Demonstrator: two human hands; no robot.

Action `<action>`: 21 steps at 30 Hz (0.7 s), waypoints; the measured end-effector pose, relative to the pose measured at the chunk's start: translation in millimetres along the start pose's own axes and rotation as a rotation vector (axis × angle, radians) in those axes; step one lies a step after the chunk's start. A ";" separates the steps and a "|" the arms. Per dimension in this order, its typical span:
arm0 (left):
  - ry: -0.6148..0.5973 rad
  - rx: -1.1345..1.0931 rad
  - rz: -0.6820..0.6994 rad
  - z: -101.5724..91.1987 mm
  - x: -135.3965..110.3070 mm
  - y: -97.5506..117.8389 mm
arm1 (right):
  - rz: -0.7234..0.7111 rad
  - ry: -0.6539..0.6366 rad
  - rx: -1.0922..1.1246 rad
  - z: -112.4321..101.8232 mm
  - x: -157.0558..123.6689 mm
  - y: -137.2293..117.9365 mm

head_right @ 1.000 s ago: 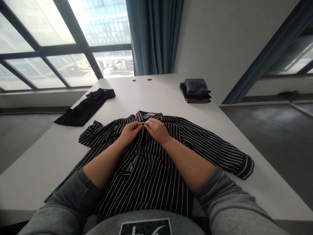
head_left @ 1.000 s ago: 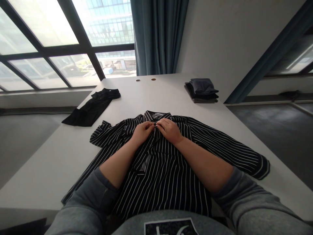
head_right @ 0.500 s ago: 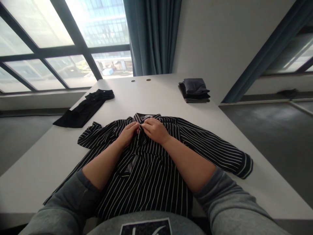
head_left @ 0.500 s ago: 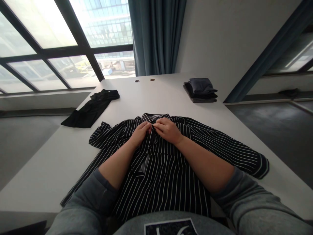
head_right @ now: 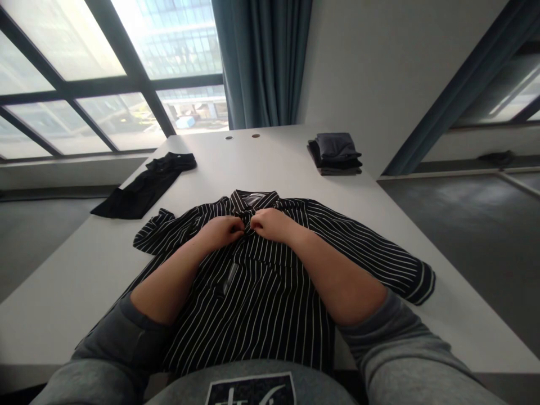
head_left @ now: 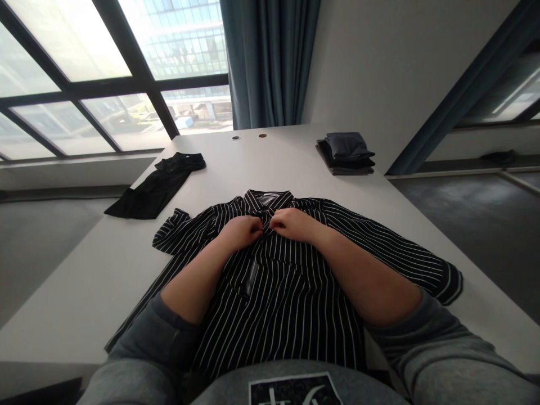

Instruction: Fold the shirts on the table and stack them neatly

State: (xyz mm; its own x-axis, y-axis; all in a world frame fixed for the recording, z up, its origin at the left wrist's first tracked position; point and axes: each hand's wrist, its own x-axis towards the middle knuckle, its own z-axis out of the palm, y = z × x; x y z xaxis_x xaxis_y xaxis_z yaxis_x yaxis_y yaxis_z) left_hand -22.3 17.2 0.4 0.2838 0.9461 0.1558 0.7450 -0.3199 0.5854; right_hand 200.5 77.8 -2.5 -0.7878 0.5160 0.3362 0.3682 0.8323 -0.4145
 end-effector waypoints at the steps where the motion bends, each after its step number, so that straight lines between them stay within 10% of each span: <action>1: -0.002 0.009 -0.015 2.6 -0.8 -1.2 | -0.012 -0.041 0.006 3.1 -0.7 -0.3; 14: -0.032 0.142 0.018 23.0 -0.7 -12.9 | -0.068 0.002 0.019 20.7 -1.9 6.1; 21: 0.092 -0.178 -0.072 23.2 2.7 -13.9 | -0.086 0.052 0.058 18.3 -1.6 0.2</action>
State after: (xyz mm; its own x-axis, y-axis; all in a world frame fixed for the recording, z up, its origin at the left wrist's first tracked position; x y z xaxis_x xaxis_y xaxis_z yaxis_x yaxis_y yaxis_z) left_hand -17.9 23.0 -25.7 0.1710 0.9695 0.1754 0.6409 -0.2447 0.7276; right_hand 192.8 73.4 -18.6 -0.7882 0.4541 0.4154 0.2697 0.8616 -0.4301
